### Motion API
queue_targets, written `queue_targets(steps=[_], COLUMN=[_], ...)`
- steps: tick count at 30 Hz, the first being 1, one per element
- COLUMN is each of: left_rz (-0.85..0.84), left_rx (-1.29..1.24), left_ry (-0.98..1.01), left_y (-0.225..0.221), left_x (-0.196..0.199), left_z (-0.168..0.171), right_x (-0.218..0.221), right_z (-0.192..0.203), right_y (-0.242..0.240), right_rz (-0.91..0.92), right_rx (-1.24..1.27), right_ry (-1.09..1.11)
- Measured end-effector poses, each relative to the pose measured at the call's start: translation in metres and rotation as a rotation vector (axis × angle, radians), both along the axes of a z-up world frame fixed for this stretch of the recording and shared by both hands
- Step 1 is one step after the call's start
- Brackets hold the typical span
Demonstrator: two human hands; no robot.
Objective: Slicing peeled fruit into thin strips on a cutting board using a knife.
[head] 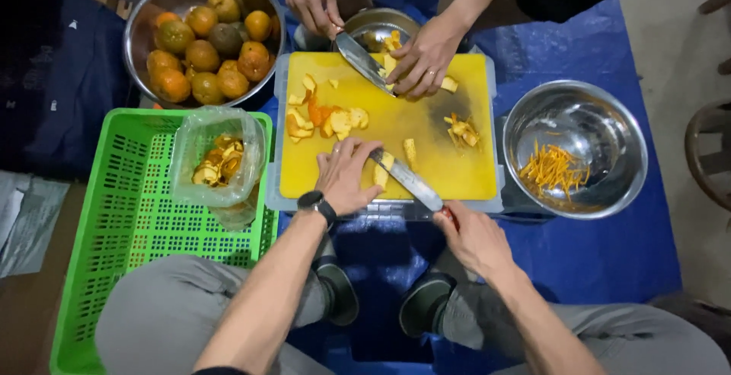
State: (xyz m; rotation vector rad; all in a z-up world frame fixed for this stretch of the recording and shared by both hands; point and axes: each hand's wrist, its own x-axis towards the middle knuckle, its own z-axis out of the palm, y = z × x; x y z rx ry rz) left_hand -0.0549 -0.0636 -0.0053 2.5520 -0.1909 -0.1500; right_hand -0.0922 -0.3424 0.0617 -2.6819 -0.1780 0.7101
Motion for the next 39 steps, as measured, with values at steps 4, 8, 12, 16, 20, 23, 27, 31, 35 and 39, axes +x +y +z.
queue_targets(steps=[4, 8, 12, 16, 20, 23, 27, 31, 35, 39], left_rz=[0.043, -0.200, -0.272, -0.164, -0.001, 0.034, 0.016, 0.001, -0.042, -0.017], left_rx=[-0.066, 0.032, 0.124, 0.206, 0.204, 0.039, -0.069, 0.008, 0.052, 0.038], left_ry=[-0.237, -0.448, -0.437, -0.404, -0.284, -0.278, -0.170, -0.088, -0.051, 0.021], left_y=[-0.006, -0.011, -0.019, -0.037, -0.034, -0.020, 0.001, 0.008, 0.015, 0.020], left_x=[-0.015, -0.020, -0.018, -0.015, -0.017, -0.017, -0.010, -0.004, 0.002, 0.004], left_z=[-0.026, -0.035, -0.031, -0.032, -0.029, -0.042, -0.060, -0.015, -0.010, -0.015], right_x=[-0.005, -0.011, -0.015, -0.019, -0.025, -0.025, -0.018, -0.014, -0.009, 0.002], right_z=[0.017, 0.004, -0.013, 0.008, 0.022, 0.027, 0.031, 0.035, 0.038, 0.026], right_y=[0.010, -0.006, -0.038, -0.039, -0.033, -0.023, -0.014, -0.015, -0.014, -0.017], right_rz=[-0.041, -0.123, -0.239, -0.264, -0.191, -0.118, -0.066, -0.012, 0.123, 0.196], right_rx=[0.045, 0.161, 0.268, 0.271, 0.245, 0.276, 0.251, 0.136, -0.003, -0.113], right_ry=[0.059, 0.048, -0.010, 0.037, 0.125, 0.156, 0.174, 0.147, 0.104, 0.061])
